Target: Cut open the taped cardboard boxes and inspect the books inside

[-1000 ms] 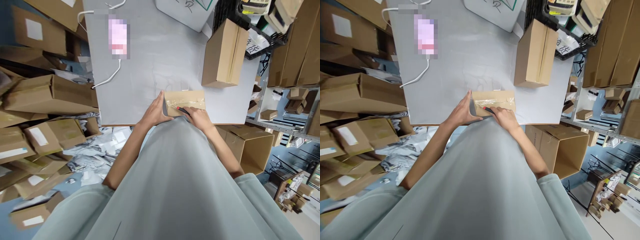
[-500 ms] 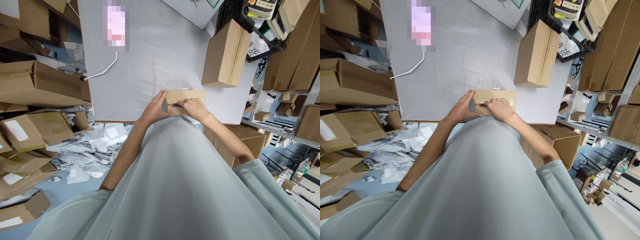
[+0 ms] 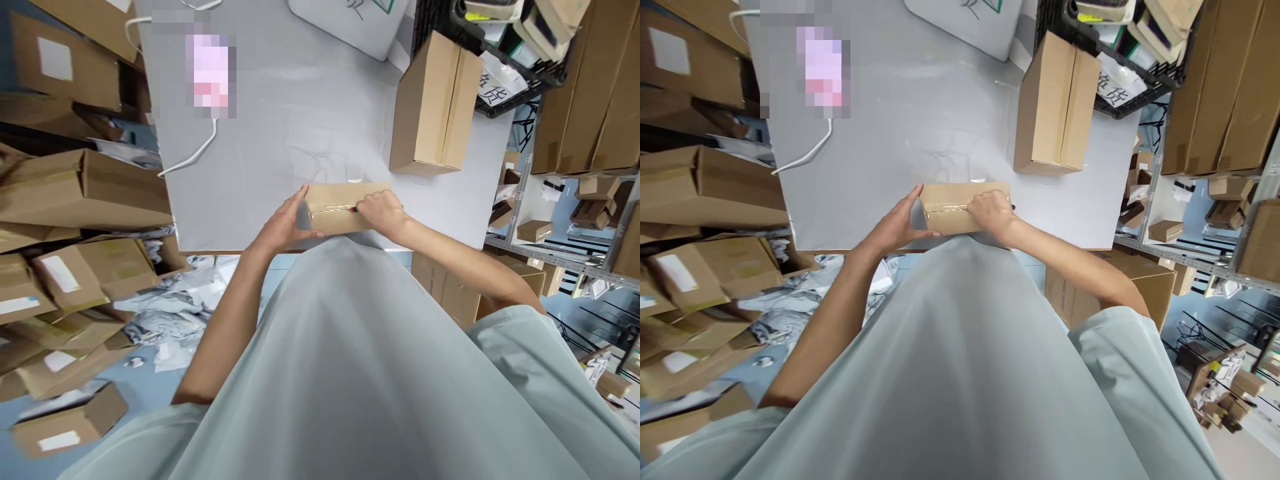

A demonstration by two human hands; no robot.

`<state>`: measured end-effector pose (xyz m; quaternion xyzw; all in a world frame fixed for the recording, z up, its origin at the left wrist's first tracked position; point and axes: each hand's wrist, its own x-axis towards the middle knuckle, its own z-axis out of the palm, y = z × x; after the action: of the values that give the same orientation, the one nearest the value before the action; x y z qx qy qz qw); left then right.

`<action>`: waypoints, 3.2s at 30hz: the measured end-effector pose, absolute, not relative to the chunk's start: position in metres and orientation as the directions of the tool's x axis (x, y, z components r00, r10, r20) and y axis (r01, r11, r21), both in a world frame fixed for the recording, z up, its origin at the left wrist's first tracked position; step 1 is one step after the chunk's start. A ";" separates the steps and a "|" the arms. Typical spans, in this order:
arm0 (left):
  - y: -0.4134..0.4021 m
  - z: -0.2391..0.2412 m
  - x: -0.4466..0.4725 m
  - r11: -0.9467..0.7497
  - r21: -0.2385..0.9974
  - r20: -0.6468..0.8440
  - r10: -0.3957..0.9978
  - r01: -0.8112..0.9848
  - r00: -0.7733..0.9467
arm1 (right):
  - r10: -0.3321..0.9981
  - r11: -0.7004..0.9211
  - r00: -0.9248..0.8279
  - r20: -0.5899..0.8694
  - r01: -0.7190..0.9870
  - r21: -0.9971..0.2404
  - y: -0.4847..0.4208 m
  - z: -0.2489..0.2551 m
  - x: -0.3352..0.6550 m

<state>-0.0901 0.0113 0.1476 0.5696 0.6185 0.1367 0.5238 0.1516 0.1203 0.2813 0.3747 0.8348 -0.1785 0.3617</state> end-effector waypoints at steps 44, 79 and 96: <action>0.021 0.183 -0.020 -0.041 0.818 -0.141 0.953 0.574 0.269 | 0.957 -0.282 0.144 -0.253 0.670 -0.687 -0.036 0.287 0.238; 0.055 0.166 -0.057 0.270 0.960 -0.269 0.963 0.076 -0.020 | 0.756 -0.048 0.113 -0.645 0.992 0.117 0.005 0.315 0.075; 0.039 0.176 -0.040 0.261 0.956 -0.253 0.965 0.136 -0.072 | 0.672 -0.071 0.221 -0.706 0.969 0.236 -0.033 0.335 0.089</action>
<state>-0.0398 0.0391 0.1761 0.4520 0.6090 0.4065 0.5095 0.0886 -0.0327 0.3352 0.7000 0.5863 -0.2137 0.3473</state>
